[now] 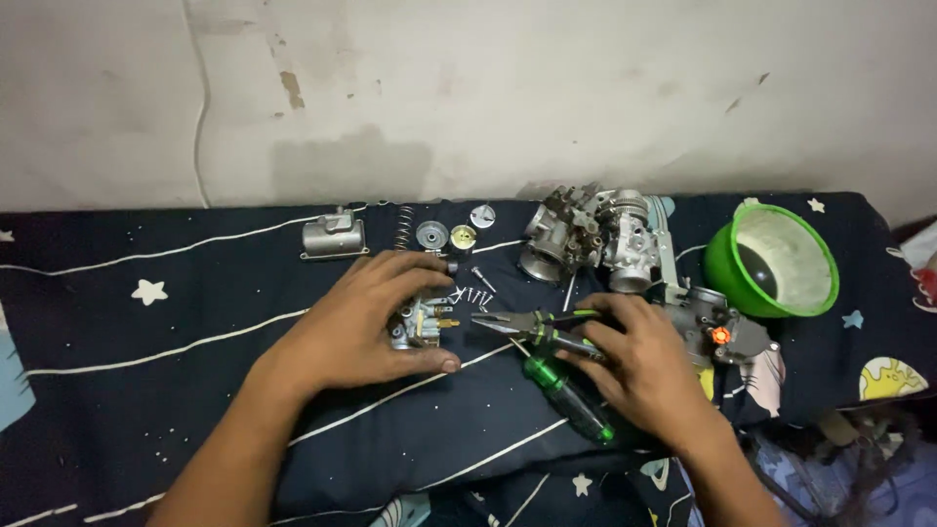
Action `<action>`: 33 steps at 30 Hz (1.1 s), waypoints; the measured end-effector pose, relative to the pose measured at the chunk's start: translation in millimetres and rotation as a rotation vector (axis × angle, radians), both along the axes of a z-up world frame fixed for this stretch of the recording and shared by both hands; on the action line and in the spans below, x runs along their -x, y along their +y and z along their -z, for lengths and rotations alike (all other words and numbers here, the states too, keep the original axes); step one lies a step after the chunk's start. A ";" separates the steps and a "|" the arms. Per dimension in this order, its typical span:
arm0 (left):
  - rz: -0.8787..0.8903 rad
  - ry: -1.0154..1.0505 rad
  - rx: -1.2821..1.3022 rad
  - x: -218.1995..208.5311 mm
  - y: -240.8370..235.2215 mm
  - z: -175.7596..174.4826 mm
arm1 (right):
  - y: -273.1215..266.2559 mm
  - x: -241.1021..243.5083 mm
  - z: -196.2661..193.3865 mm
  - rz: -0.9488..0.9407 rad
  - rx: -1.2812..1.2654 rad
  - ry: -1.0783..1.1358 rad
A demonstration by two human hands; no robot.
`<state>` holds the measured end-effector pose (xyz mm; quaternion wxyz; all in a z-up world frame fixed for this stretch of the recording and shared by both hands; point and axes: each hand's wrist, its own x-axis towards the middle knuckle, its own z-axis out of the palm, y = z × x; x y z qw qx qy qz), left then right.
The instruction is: Disassembling and inspecting a motorcycle carburetor using a screwdriver and pliers
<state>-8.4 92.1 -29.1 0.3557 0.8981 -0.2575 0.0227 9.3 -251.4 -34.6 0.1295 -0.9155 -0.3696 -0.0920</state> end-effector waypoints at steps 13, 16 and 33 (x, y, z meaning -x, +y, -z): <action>-0.010 0.066 -0.087 -2.3 -0.7 5.7 | 12.1 -7.9 -29.1 -0.026 0.166 0.058; -0.014 0.100 -0.093 -2.3 -1.2 3.1 | 12.2 -9.4 -31.8 -0.020 0.190 0.071; 0.021 -0.057 -0.083 -5.3 0.2 16.9 | 12.8 -19.3 -43.8 -0.110 0.203 0.158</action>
